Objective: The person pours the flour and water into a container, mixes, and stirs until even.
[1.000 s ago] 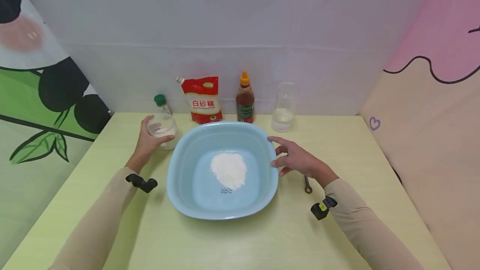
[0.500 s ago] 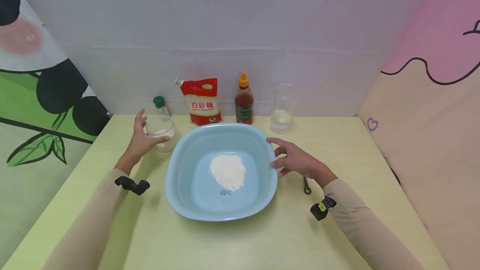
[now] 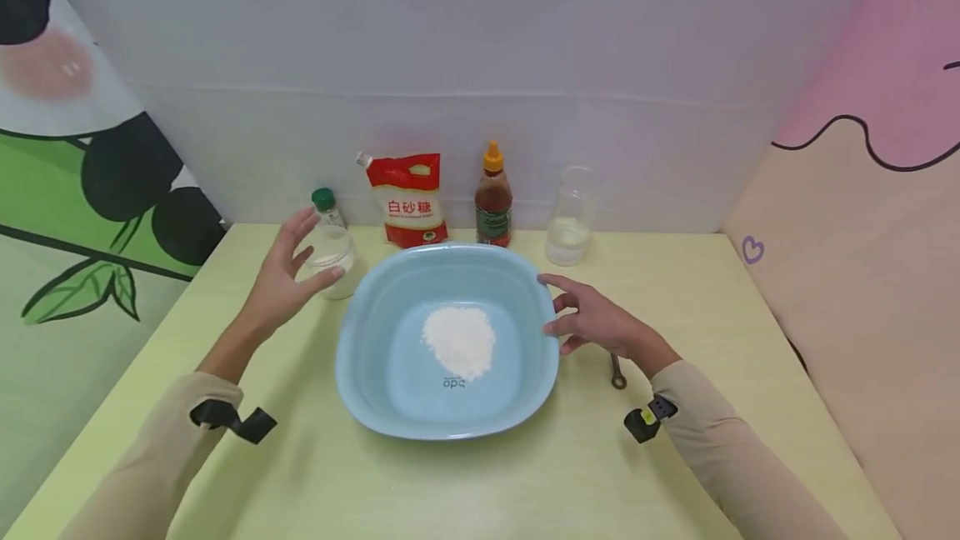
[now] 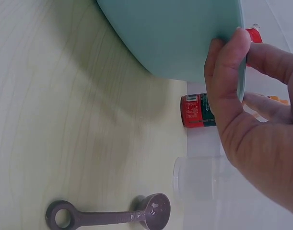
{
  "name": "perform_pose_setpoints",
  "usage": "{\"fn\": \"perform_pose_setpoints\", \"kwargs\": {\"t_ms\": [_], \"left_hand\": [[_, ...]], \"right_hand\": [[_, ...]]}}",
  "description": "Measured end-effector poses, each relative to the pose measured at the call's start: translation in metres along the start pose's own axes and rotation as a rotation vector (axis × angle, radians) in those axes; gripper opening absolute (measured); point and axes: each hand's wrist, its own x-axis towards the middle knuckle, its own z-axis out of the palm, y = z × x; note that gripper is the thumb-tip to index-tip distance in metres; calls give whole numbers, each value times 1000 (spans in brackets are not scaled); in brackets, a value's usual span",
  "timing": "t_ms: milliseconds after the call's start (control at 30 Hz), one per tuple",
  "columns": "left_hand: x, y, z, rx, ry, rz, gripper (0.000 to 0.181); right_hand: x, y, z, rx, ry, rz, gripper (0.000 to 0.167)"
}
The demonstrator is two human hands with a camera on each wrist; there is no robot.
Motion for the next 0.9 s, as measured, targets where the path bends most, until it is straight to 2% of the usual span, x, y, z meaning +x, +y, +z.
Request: {"fn": "perform_pose_setpoints", "kwargs": {"t_ms": [167, 300, 500, 733, 900], "left_hand": [[-19, -4, 11, -14, -128, -20, 84], [-29, -17, 23, -60, -182, -41, 80], [-38, -35, 38, -111, -261, -127, 78], [-44, -46, 48, -122, -259, -158, 77], [-45, -46, 52, -161, -254, -181, 74]], "right_hand": [[0, -1, 0, 10, 0, 2, 79], [0, -1, -1, 15, 4, 3, 79], [0, 0, 0, 22, 8, 4, 78], [2, 2, -1, 17, 9, 7, 78], [1, 4, -3, -2, 10, 1, 79]]}}
